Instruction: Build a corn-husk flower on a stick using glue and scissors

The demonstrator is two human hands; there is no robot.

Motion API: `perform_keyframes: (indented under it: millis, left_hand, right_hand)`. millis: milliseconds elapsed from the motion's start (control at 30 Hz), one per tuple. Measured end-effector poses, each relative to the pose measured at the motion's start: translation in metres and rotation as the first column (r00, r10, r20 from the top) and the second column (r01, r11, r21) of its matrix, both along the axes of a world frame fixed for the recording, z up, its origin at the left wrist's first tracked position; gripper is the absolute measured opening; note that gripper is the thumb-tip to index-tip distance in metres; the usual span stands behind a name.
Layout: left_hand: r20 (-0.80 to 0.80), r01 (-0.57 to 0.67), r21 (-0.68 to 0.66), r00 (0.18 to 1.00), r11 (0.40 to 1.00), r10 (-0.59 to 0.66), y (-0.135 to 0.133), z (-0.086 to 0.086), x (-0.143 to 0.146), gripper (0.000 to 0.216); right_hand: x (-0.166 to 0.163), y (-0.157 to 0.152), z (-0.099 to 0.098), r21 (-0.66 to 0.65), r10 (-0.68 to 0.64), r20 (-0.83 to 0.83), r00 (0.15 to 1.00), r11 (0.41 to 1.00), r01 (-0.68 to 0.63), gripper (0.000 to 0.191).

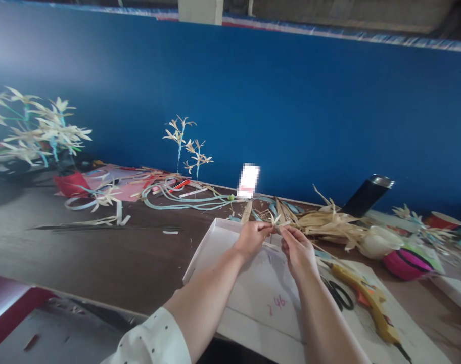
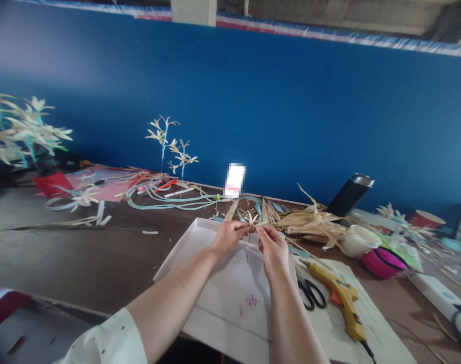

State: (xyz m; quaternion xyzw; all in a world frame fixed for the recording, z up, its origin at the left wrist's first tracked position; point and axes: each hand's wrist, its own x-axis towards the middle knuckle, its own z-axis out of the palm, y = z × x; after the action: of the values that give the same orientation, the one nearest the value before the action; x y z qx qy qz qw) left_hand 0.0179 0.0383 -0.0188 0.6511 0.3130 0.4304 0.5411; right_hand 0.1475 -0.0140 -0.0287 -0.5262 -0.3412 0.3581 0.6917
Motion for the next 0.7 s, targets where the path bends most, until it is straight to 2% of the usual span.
perform_keyframes:
  millis: [367,700]
  left_hand:
    - [-0.007,0.006,-0.005,1.000,1.000,-0.006,-0.0024,0.0022,-0.0003,0.025]
    - [0.007,0.019,-0.014,1.000,1.000,-0.019,0.0016,-0.0017,0.0008,0.024]
  right_hand:
    - [-0.0003,0.0000,-0.0003,-0.008,-0.003,0.031,1.000,1.000,0.003,0.039]
    - [-0.0030,-0.0022,0.0062,0.005,0.060,-0.082,0.995,0.998,-0.060,0.033]
